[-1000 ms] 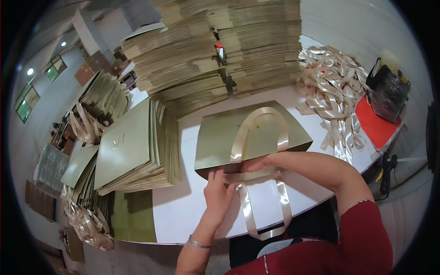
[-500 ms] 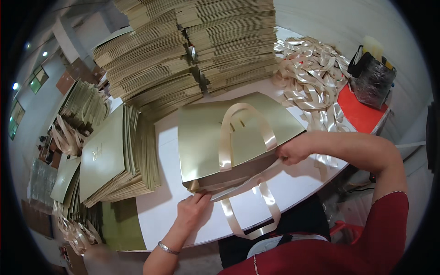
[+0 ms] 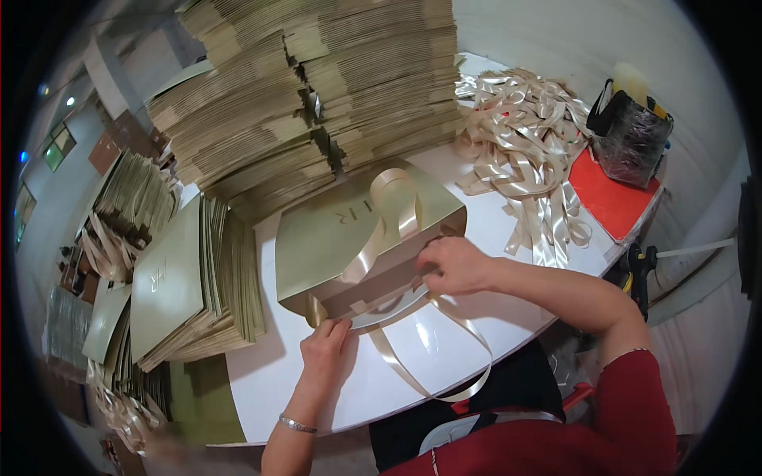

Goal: Assembling and gluing ribbons onto gold paper gift bags.

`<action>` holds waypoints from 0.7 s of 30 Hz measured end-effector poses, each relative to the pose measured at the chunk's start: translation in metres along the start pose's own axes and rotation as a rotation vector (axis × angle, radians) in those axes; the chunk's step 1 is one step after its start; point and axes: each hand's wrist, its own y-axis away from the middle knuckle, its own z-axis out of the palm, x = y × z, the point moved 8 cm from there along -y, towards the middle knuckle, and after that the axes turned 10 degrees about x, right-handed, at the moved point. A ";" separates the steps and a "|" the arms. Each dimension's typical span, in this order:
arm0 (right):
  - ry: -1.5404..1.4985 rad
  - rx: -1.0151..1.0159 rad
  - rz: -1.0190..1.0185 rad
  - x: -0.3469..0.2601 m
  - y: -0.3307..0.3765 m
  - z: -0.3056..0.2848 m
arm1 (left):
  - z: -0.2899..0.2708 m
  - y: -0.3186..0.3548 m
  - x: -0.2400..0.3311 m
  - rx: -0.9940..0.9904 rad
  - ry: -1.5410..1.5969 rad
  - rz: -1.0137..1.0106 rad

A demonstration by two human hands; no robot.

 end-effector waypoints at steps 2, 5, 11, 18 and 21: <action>0.067 -0.001 -0.071 -0.006 -0.001 0.010 | 0.002 -0.001 0.000 0.009 0.005 -0.015; 0.146 0.044 -0.118 0.006 -0.001 0.022 | 0.000 0.000 0.002 0.036 -0.023 -0.017; 0.138 0.146 -0.112 0.012 0.007 0.010 | 0.004 -0.003 0.007 0.085 -0.012 -0.026; -0.174 -0.063 -0.351 -0.076 0.057 0.059 | 0.002 -0.011 0.005 0.111 -0.030 -0.024; -0.125 -0.014 -0.433 -0.092 0.076 0.071 | 0.009 0.000 0.009 0.116 -0.021 -0.018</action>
